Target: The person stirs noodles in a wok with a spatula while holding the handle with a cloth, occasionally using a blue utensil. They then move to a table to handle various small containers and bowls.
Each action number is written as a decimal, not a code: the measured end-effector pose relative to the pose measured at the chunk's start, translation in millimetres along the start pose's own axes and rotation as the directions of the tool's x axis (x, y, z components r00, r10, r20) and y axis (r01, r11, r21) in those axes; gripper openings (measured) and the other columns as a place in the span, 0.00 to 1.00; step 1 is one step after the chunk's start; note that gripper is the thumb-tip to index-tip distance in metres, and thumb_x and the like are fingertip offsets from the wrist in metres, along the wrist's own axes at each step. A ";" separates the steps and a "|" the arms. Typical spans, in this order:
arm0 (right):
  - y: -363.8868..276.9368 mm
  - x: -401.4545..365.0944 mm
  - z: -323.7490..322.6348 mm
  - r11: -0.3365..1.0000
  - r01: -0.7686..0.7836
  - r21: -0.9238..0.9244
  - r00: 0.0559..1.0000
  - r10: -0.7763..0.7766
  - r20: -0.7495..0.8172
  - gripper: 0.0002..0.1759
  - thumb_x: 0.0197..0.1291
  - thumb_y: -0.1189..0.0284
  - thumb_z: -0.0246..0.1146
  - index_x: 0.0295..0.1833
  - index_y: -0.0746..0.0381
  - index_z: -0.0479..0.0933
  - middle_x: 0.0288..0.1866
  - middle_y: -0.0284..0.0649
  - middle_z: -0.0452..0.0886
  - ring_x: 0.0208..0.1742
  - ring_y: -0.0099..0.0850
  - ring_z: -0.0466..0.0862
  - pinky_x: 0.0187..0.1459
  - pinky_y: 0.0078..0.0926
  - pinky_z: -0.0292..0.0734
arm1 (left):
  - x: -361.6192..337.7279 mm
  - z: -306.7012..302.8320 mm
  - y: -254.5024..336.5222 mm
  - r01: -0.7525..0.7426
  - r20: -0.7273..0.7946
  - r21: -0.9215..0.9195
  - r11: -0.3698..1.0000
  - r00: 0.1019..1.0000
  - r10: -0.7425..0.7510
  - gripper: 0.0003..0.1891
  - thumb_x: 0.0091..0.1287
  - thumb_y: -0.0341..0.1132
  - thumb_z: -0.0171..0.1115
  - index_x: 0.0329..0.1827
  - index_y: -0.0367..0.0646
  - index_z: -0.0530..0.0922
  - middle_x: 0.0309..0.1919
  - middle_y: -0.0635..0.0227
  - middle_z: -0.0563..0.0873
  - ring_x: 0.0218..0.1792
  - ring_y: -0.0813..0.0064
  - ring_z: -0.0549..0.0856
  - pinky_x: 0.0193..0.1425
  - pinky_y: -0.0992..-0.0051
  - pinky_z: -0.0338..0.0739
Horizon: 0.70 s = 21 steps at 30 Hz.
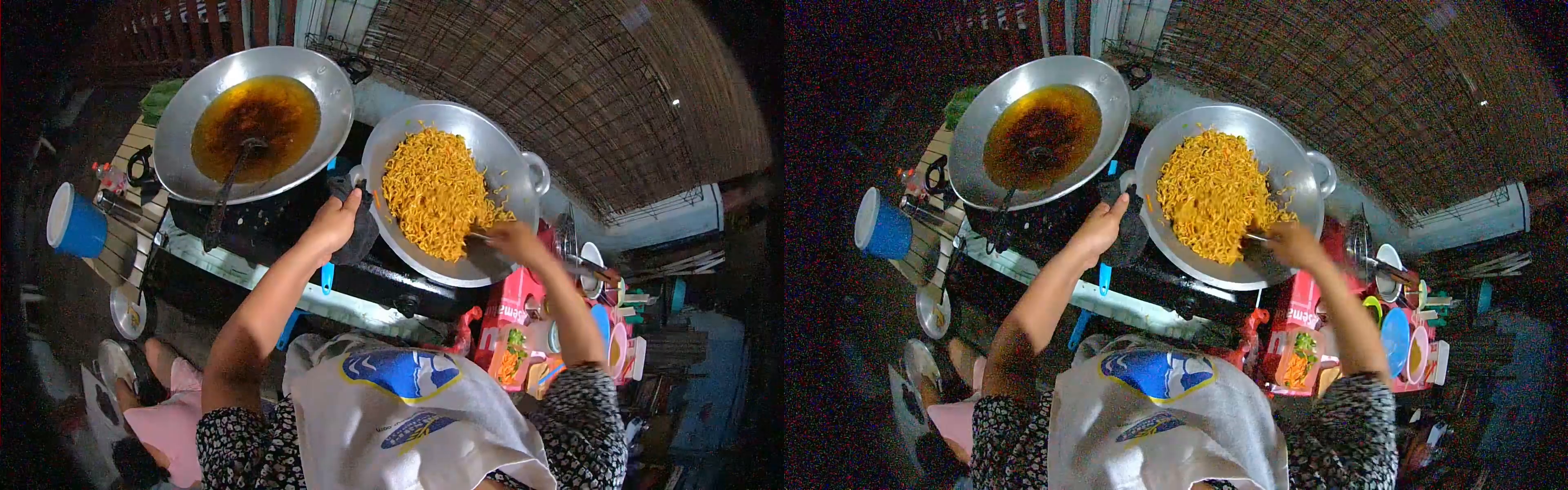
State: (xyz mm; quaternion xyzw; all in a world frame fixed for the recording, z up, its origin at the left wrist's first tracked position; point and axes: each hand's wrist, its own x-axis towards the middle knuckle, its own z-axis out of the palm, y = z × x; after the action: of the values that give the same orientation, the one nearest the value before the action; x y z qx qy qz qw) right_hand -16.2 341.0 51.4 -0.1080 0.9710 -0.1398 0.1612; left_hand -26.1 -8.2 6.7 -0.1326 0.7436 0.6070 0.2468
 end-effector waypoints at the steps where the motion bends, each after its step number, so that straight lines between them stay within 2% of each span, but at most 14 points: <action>1: -21.0 4.0 15.4 0.997 -0.069 0.024 0.996 0.071 -0.061 0.13 0.49 0.63 0.61 0.36 0.61 0.76 0.29 0.47 0.79 0.32 0.41 0.79 0.35 0.34 0.72 | 6.3 -0.8 -6.4 -0.032 0.030 -0.016 0.999 0.999 0.033 0.40 0.62 0.58 0.43 0.62 0.25 0.52 0.60 0.47 0.63 0.61 0.61 0.63 0.63 0.70 0.56; 2: -16.7 12.2 39.2 0.996 -0.035 0.081 0.976 0.051 -0.212 0.13 0.49 0.63 0.62 0.38 0.60 0.77 0.28 0.47 0.79 0.32 0.42 0.79 0.35 0.35 0.72 | -2.0 -2.5 1.6 -0.032 0.022 -0.015 0.999 0.999 0.032 0.40 0.62 0.58 0.43 0.62 0.25 0.52 0.60 0.47 0.63 0.61 0.61 0.63 0.63 0.70 0.56; 4: -51.4 9.3 32.3 0.959 -0.232 0.161 0.933 0.266 -0.243 0.13 0.49 0.63 0.62 0.38 0.59 0.77 0.29 0.48 0.79 0.32 0.43 0.79 0.35 0.35 0.72 | -27.8 -3.8 23.0 0.005 0.032 -0.016 1.000 0.999 -0.005 0.42 0.62 0.58 0.43 0.62 0.25 0.50 0.61 0.45 0.61 0.62 0.60 0.61 0.63 0.70 0.55; 6: -38.2 9.3 33.1 0.961 -0.201 0.189 0.929 0.248 -0.274 0.12 0.49 0.64 0.62 0.38 0.58 0.77 0.29 0.49 0.79 0.32 0.43 0.80 0.34 0.35 0.72 | -15.5 -4.9 11.5 -0.010 0.058 -0.010 1.000 0.998 0.011 0.42 0.62 0.59 0.43 0.62 0.24 0.51 0.60 0.44 0.61 0.62 0.60 0.61 0.63 0.71 0.56; 8: -24.9 5.0 24.2 0.963 -0.168 0.210 0.923 0.228 -0.310 0.12 0.48 0.64 0.62 0.38 0.57 0.77 0.29 0.49 0.78 0.32 0.43 0.80 0.33 0.35 0.72 | -16.6 -3.5 12.8 -0.013 0.007 0.053 0.999 1.000 0.013 0.41 0.62 0.58 0.43 0.61 0.24 0.52 0.59 0.43 0.62 0.61 0.60 0.63 0.62 0.71 0.57; 10: -26.9 -3.6 5.3 0.978 -0.182 0.097 0.898 0.206 -0.390 0.11 0.48 0.65 0.62 0.37 0.56 0.78 0.29 0.48 0.79 0.31 0.42 0.80 0.33 0.34 0.73 | -21.4 -5.0 17.5 -0.018 0.034 0.027 0.999 0.999 0.017 0.41 0.62 0.58 0.43 0.61 0.24 0.52 0.59 0.44 0.62 0.61 0.60 0.63 0.62 0.71 0.57; 12: -48.0 -21.3 -26.6 0.985 -0.138 0.106 0.870 0.171 -0.462 0.10 0.48 0.67 0.61 0.37 0.56 0.78 0.29 0.46 0.79 0.31 0.42 0.80 0.33 0.34 0.73 | -20.8 -4.7 15.1 -0.022 0.065 0.003 1.000 0.998 0.022 0.41 0.62 0.58 0.43 0.61 0.24 0.53 0.59 0.44 0.62 0.61 0.60 0.63 0.62 0.70 0.57; 14: -51.0 -29.6 -49.1 0.983 -0.182 -0.036 0.856 0.140 -0.497 0.10 0.50 0.66 0.58 0.38 0.55 0.78 0.30 0.45 0.80 0.33 0.42 0.80 0.35 0.35 0.74 | -12.0 -3.2 6.7 -0.051 0.055 -0.021 0.998 0.997 0.052 0.40 0.62 0.58 0.43 0.60 0.24 0.56 0.58 0.45 0.64 0.60 0.61 0.64 0.62 0.70 0.58; 16: -65.2 -36.4 -67.6 0.916 -0.316 -0.248 0.830 0.139 -0.540 0.10 0.51 0.66 0.57 0.39 0.55 0.78 0.31 0.43 0.80 0.32 0.41 0.81 0.34 0.35 0.74 | -23.8 -2.6 16.3 -0.066 0.032 -0.016 0.998 0.997 0.067 0.39 0.62 0.58 0.43 0.59 0.25 0.57 0.57 0.45 0.66 0.60 0.61 0.65 0.62 0.70 0.58; 17: -71.1 -38.4 -73.3 0.915 -0.316 -0.249 0.828 0.138 -0.543 0.10 0.51 0.66 0.57 0.39 0.55 0.78 0.31 0.43 0.80 0.32 0.41 0.81 0.34 0.35 0.74 | -28.7 -1.7 19.3 -0.076 0.006 -0.011 0.997 0.997 0.076 0.38 0.63 0.57 0.43 0.59 0.25 0.58 0.57 0.46 0.67 0.60 0.61 0.66 0.61 0.70 0.58; 19: -79.1 -40.2 -79.1 0.892 -0.276 -0.357 0.788 -0.002 -0.615 0.10 0.51 0.69 0.55 0.39 0.53 0.78 0.32 0.42 0.80 0.32 0.40 0.80 0.33 0.35 0.74 | -31.1 1.1 19.0 -0.079 -0.016 -0.024 0.997 0.997 0.079 0.38 0.62 0.58 0.43 0.59 0.26 0.58 0.57 0.46 0.66 0.60 0.61 0.65 0.62 0.70 0.58; 20: -76.4 -38.6 -79.0 0.893 -0.276 -0.356 0.787 -0.003 -0.617 0.10 0.51 0.69 0.55 0.39 0.53 0.78 0.32 0.42 0.80 0.32 0.40 0.80 0.33 0.35 0.74 | -31.8 1.7 18.3 -0.082 -0.038 -0.035 0.996 0.996 0.081 0.38 0.62 0.58 0.43 0.59 0.26 0.58 0.58 0.46 0.66 0.61 0.61 0.64 0.62 0.70 0.57; 21: -71.5 -35.5 -79.0 0.858 -0.235 -0.456 0.780 -0.114 -0.615 0.11 0.49 0.71 0.55 0.38 0.52 0.78 0.32 0.41 0.79 0.33 0.38 0.80 0.33 0.34 0.73 | -29.5 1.1 15.0 -0.084 -0.041 -0.034 0.996 0.996 0.082 0.38 0.62 0.58 0.43 0.59 0.26 0.58 0.58 0.46 0.66 0.61 0.61 0.64 0.62 0.70 0.57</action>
State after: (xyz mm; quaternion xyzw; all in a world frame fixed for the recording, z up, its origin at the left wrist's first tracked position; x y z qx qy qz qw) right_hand 1.3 301.7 155.1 -0.0619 0.9731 0.0995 -0.1982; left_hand -8.5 -6.8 34.6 -0.1180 0.7422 0.6272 0.2044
